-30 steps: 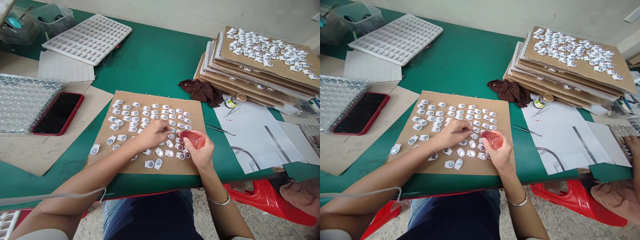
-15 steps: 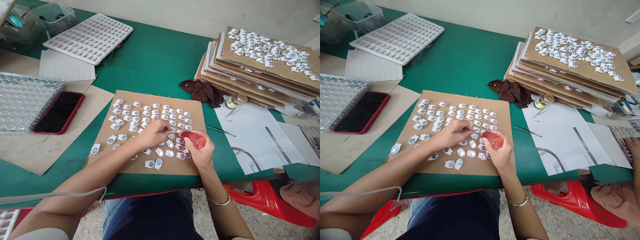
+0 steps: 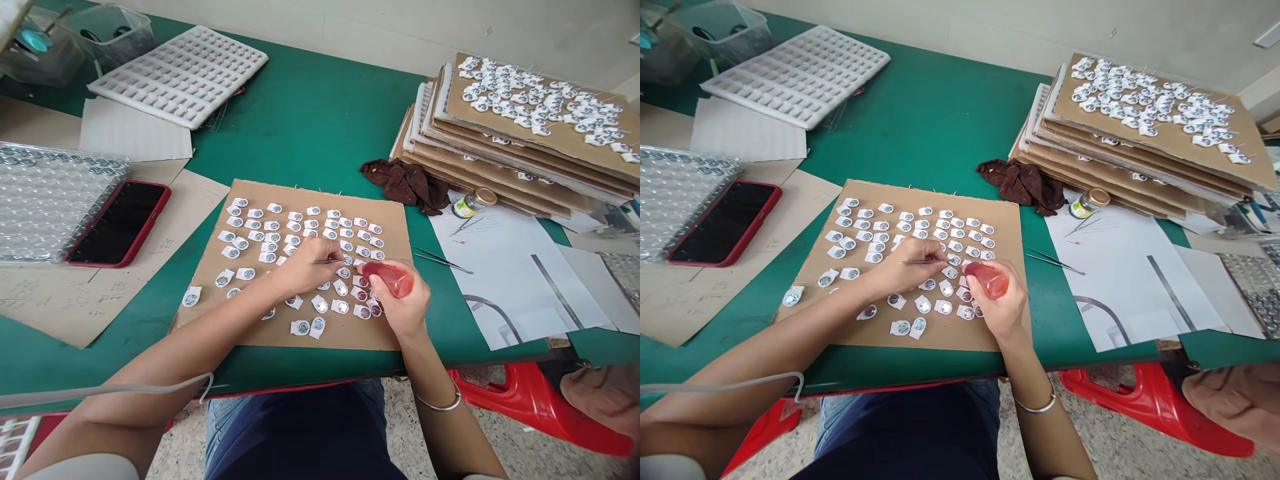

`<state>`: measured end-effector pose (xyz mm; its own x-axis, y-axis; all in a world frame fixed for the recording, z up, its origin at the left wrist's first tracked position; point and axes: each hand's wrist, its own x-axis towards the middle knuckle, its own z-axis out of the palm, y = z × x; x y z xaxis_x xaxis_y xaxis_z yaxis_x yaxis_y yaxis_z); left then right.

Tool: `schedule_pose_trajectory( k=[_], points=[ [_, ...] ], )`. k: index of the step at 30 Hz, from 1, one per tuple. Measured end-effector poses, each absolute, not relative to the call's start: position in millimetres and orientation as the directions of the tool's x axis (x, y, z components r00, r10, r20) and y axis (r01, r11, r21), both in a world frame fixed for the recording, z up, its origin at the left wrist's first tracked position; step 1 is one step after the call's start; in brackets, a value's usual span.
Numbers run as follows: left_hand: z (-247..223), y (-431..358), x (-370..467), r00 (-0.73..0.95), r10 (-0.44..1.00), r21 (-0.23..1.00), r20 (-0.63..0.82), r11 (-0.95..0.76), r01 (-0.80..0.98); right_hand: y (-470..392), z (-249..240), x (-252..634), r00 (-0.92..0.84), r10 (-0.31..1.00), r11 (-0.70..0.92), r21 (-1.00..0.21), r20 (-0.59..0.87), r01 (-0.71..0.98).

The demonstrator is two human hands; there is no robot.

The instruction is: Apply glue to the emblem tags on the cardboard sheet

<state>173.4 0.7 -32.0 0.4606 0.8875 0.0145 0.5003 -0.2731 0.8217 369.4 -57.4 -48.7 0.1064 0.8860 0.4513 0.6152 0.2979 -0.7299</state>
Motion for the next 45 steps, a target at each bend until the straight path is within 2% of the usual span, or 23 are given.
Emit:
schedule_pose_trajectory(
  k=[24, 40, 43, 45],
  points=[
    [-27.0, 4.4, 172.2, 0.433, 0.897, 0.874, -0.083, -0.144, 0.464, -55.2, -47.5, 366.9, 0.092, 0.907, 0.28, -0.753, 0.411, 0.596],
    [-28.9, 4.4, 172.8, 0.434, 0.899, 0.883, -0.054, -0.16, 0.442, -53.5, -49.8, 363.9, 0.064, 0.9, 0.313, -0.743, 0.431, 0.592],
    [-29.8, 4.1, 172.5, 0.431, 0.901, 0.88, -0.054, -0.161, 0.447, -55.7, -49.5, 365.0, 0.125, 0.926, 0.251, -0.826, 0.357, 0.504],
    [-28.3, 4.4, 172.4, 0.424, 0.903, 0.881, -0.068, -0.146, 0.45, -54.6, -43.0, 370.8, 0.199, 0.951, 0.165, -0.931, 0.238, 0.326]
  ],
)
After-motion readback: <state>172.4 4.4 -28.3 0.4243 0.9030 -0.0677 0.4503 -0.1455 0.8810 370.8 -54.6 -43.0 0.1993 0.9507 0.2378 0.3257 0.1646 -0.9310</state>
